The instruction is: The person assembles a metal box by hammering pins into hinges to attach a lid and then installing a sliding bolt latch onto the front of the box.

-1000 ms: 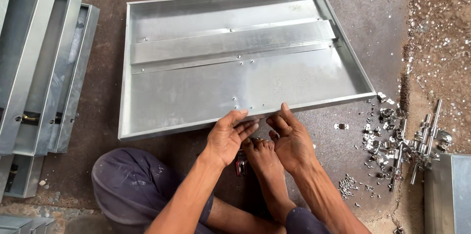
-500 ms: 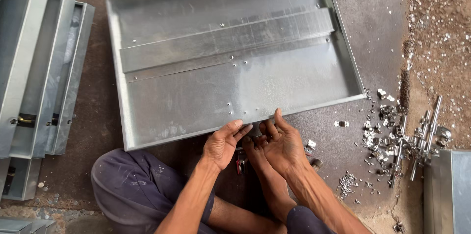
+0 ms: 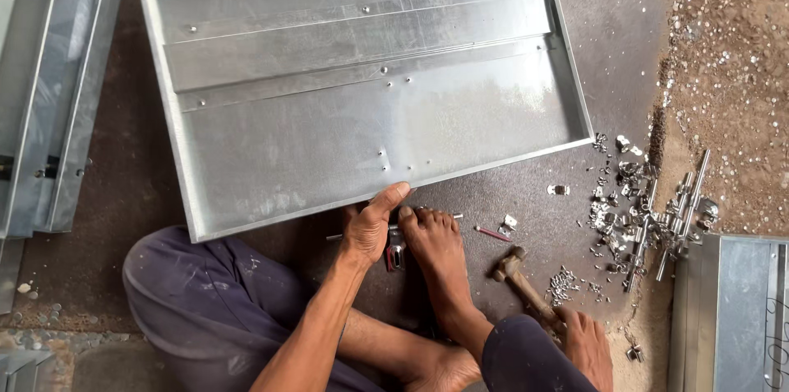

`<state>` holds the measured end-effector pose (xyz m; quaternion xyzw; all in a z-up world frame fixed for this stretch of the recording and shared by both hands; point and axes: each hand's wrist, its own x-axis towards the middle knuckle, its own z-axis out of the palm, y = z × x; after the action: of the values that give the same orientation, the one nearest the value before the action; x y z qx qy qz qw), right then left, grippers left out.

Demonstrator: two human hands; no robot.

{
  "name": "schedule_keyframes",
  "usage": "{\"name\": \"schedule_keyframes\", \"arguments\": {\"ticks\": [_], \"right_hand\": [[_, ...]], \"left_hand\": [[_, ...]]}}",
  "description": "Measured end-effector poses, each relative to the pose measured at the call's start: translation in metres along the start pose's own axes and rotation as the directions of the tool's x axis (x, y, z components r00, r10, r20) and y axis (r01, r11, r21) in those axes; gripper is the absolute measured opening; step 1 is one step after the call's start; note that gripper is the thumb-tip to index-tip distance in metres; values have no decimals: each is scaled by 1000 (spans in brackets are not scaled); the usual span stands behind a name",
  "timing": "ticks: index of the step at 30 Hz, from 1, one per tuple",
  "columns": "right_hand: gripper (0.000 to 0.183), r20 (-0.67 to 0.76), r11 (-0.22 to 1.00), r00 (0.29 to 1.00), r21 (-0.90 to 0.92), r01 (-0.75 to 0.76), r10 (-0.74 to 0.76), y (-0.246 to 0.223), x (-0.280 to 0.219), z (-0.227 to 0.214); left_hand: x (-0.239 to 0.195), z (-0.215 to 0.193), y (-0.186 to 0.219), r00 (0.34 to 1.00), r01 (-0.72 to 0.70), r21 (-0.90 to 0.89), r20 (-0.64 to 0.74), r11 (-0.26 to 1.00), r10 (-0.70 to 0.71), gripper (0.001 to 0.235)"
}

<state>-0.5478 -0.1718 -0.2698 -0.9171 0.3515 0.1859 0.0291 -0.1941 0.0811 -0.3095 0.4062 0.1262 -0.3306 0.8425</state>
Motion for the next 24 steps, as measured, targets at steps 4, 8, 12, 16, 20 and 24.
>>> {"name": "schedule_keyframes", "arguments": {"ticks": [4, 8, 12, 16, 20, 24], "right_hand": [[40, 303, 993, 947, -82, -87, 108, 36, 0, 26], [42, 119, 858, 987, 490, -151, 106, -5, -7, -33], [42, -4, 693, 998, 719, 51, -70, -71, 5, -107], [36, -78, 658, 976, 727, 196, -205, -106, 21, -121], [34, 125, 617, 984, 787, -22, -125, -118, 26, -115], [33, 74, 497, 974, 867, 42, -212, -138, 43, -124]], "left_hand": [[0, 1, -2, 996, 88, 13, -4, 996, -88, 46], [0, 10, 16, 992, -99, 251, -53, 963, 116, 51], [1, 14, 22, 998, -65, 77, -19, 995, 66, 48], [-3, 16, 17, 997, -77, 28, -12, 997, 78, 44], [-4, 6, 5, 996, -82, -35, -51, 996, 80, 41], [0, 5, 9, 999, -29, -13, -30, 999, 29, 44]]}}
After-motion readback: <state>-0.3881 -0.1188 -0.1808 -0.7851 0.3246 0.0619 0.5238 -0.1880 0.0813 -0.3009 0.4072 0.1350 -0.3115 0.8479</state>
